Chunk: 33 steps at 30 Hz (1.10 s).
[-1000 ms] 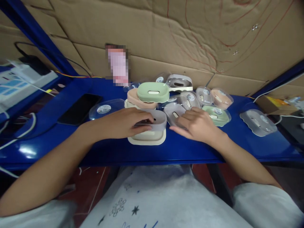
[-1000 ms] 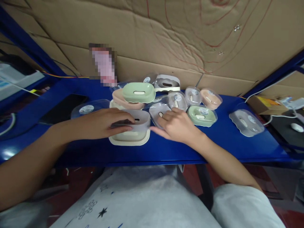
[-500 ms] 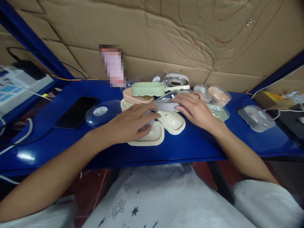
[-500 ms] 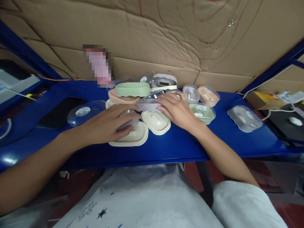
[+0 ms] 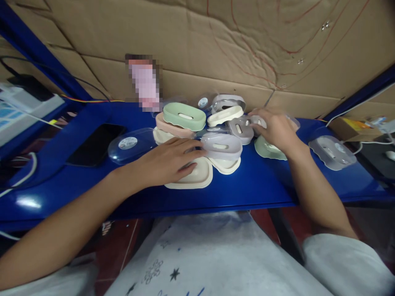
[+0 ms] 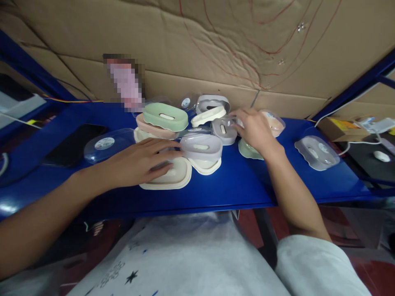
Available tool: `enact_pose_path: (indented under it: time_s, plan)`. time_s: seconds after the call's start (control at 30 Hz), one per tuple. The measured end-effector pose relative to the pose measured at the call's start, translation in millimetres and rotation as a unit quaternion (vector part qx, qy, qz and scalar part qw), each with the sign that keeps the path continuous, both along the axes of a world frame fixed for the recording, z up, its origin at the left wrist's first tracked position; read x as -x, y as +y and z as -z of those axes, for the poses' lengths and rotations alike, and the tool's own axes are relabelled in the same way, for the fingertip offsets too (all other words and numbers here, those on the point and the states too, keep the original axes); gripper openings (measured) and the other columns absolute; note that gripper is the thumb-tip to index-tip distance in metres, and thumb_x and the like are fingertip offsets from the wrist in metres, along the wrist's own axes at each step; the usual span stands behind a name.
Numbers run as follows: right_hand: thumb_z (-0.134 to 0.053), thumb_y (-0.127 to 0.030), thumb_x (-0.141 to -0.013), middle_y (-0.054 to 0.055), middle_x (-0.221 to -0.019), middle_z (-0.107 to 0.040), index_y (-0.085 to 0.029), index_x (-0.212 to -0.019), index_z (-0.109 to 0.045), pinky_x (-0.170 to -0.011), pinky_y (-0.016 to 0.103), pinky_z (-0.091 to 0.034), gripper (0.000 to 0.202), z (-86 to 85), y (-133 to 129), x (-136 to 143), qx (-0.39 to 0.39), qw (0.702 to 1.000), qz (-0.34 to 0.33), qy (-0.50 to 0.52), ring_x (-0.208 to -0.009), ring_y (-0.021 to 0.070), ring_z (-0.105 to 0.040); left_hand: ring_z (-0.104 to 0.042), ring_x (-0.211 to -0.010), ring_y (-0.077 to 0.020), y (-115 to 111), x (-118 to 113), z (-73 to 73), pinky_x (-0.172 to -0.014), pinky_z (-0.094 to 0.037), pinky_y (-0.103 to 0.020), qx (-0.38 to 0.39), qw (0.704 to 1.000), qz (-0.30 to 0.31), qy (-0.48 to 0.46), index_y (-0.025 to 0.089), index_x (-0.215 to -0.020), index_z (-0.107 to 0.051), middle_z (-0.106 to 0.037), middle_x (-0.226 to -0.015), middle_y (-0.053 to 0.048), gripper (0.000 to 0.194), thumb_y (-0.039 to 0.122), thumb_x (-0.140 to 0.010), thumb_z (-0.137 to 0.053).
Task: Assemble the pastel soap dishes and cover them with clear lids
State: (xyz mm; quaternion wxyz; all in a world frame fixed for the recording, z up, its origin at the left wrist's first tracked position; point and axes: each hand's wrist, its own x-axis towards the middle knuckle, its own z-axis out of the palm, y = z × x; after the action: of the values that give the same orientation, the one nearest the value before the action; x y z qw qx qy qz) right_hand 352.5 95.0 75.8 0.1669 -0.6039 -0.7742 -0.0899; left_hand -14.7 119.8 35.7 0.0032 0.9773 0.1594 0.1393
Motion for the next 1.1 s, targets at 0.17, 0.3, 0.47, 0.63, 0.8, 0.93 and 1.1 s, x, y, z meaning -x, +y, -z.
enact_pose_path:
  time_s: [0.17, 0.3, 0.47, 0.63, 0.8, 0.93, 1.1]
  plan:
    - [-0.054, -0.036, -0.102, 0.011, -0.098, -0.080, -0.024, -0.118, -0.075, -0.089, 0.050, -0.055, 0.029, -0.5, -10.3, 9.5, 0.040, 0.994, 0.091, -0.048, -0.098, 0.0366, -0.074, -0.058, -0.139, -0.0318, -0.7, -1.1, -0.2, -0.120, -0.047, -0.052, 0.003, 1.000, 0.002, -0.005, 0.025, -0.137, -0.066, -0.062, -0.148, -0.013, 0.034, 0.027, -0.106, -0.052]
    - [-0.060, -0.033, -0.097, 0.012, -0.148, -0.066, -0.023, -0.146, -0.062, -0.110, 0.051, -0.050, 0.050, 20.9, -7.0, 6.8, 0.170, 0.979, -0.097, -0.052, -0.135, 0.0363, -0.063, -0.059, -0.139, -0.0329, -1.0, -1.2, -0.1, -0.120, -0.047, -0.052, -0.003, 1.000, 0.006, -0.004, 0.022, -0.133, -0.068, -0.062, -0.148, -0.014, 0.032, 0.025, -0.105, -0.053]
    - [-0.052, -0.029, -0.102, 0.018, -0.155, -0.060, -0.019, -0.157, -0.048, -0.116, 0.063, -0.041, 0.056, 35.7, 8.0, 2.1, 0.168, 0.980, -0.094, -0.050, -0.142, 0.0381, -0.058, -0.060, -0.137, -0.0348, -1.8, -0.8, -0.1, -0.119, -0.047, -0.054, -0.013, 1.000, 0.007, 0.001, 0.019, -0.129, -0.070, -0.062, -0.147, -0.016, 0.031, 0.024, -0.105, -0.052]
    - [-0.045, -0.038, -0.107, 0.013, -0.156, -0.060, -0.026, -0.154, -0.053, -0.118, 0.064, -0.038, 0.049, 29.7, 12.3, 1.0, 0.146, 0.984, -0.101, -0.008, -0.143, 0.0371, -0.056, -0.060, -0.137, -0.0336, -0.8, -0.1, 1.7, -0.119, -0.048, -0.053, -0.002, 1.000, 0.003, -0.003, 0.022, -0.129, -0.070, -0.063, -0.147, -0.014, 0.030, 0.025, -0.105, -0.053]
    - [-0.041, -0.050, -0.109, 0.007, -0.150, -0.065, -0.031, -0.151, -0.056, -0.108, 0.052, -0.052, 0.049, 10.3, 9.6, -0.7, 0.091, 0.986, -0.084, 0.114, -0.129, 0.0328, -0.066, -0.059, -0.137, -0.0349, 0.0, 0.3, 3.9, -0.117, -0.049, -0.055, -0.016, 1.000, -0.003, 0.007, 0.022, -0.131, -0.070, -0.062, -0.149, -0.014, 0.031, 0.027, -0.106, -0.052]
    - [-0.040, -0.040, -0.109, 0.012, -0.146, -0.068, -0.025, -0.141, -0.065, -0.117, 0.056, -0.043, 0.043, -1.6, 13.1, -30.3, 0.036, 0.996, -0.005, 0.082, -0.135, 0.0342, -0.061, -0.060, -0.136, -0.0339, -0.8, 0.3, 3.7, -0.116, -0.050, -0.053, -0.042, 0.999, -0.005, 0.017, 0.020, -0.130, -0.070, -0.062, -0.148, -0.013, 0.031, 0.028, -0.108, -0.050]
    - [-0.069, -0.035, -0.095, 0.019, -0.151, -0.061, -0.018, -0.150, -0.055, -0.114, 0.056, -0.044, 0.060, 7.2, 24.2, -78.7, 0.130, 0.984, 0.107, 0.061, -0.135, 0.0384, -0.059, -0.058, -0.139, -0.0336, -1.3, 0.4, 3.7, -0.117, -0.049, -0.053, -0.037, 0.999, -0.003, 0.015, 0.021, -0.129, -0.071, -0.060, -0.150, -0.013, 0.030, 0.028, -0.107, -0.051]
